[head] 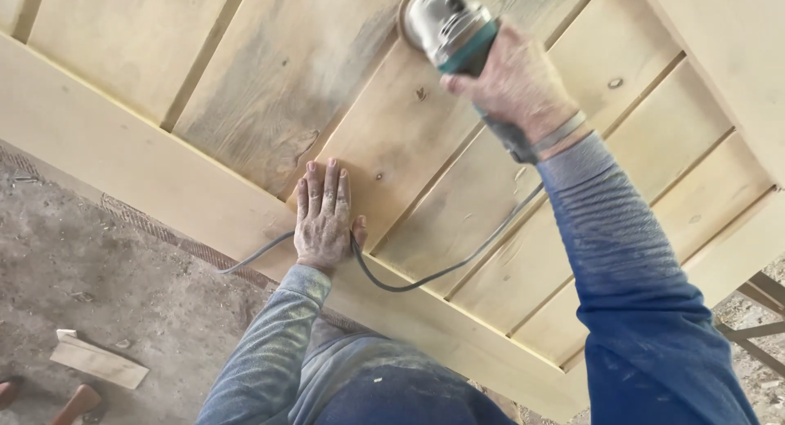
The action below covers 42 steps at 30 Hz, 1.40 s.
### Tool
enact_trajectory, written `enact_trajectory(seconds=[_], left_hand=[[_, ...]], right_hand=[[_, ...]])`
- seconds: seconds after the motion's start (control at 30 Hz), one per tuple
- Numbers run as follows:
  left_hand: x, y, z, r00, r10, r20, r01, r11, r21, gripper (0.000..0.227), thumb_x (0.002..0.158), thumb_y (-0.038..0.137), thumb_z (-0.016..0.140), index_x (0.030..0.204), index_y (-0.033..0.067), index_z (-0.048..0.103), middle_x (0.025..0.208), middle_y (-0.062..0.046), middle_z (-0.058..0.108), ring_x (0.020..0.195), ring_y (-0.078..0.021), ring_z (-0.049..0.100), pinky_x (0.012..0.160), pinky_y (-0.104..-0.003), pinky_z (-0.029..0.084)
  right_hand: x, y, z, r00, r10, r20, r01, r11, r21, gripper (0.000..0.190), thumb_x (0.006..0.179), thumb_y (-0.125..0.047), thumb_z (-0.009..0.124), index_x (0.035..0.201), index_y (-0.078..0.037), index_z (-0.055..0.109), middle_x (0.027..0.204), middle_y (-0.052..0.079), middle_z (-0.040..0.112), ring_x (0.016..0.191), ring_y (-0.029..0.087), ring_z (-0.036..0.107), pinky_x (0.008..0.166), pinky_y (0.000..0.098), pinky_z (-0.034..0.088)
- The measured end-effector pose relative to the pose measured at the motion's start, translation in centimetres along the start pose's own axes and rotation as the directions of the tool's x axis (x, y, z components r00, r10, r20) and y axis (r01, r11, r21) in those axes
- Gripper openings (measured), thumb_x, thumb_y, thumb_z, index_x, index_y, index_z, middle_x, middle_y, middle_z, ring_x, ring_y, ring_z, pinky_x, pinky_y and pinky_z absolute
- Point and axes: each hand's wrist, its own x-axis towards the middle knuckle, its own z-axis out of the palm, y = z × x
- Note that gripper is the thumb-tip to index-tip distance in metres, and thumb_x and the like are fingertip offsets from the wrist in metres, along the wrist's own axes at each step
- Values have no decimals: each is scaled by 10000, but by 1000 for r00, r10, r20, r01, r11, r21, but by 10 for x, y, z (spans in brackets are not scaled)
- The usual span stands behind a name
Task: Sanding a wooden door panel using a handheld electric sander.
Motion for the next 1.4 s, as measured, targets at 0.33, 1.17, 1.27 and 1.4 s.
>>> enact_trajectory(seconds=[0.33,1.17,1.27,1.4], left_hand=[[0,2,-5,1000,-14,2,14,1000,-17,882,848,326,585,1577,-76,293,1693,-243,214,1580,-466,100,1291,-577,84],[-5,-3,8,996,10,-83,-14,999,-37,817,934,359,507,1599,-61,287,1709,-249,189,1600,-472,108,1313,-583,87],[-7,-5,8,996,8,-94,-13,998,-57,858,927,388,499,1594,-84,239,1692,-300,151,1580,-496,89,1284,-611,46],[-13,-7,12,980,29,-195,-46,996,-82,871,963,422,453,1617,-79,169,1700,-299,132,1598,-474,84,1300,-620,17]], right_hand=[[-44,-47,5,952,-109,285,144,984,-105,770,808,-473,810,1163,109,451,809,238,676,773,370,739,746,445,630],[23,59,-35,952,-195,-235,198,980,-9,529,961,-374,852,1228,47,674,1037,225,727,904,342,732,777,398,603],[1,42,-15,946,-227,-229,237,971,17,618,891,-366,894,1255,64,639,1117,236,718,995,354,733,865,408,604],[-35,2,4,996,-62,-69,71,986,148,670,875,-427,886,1268,47,624,1104,195,716,1007,331,741,890,408,608]])
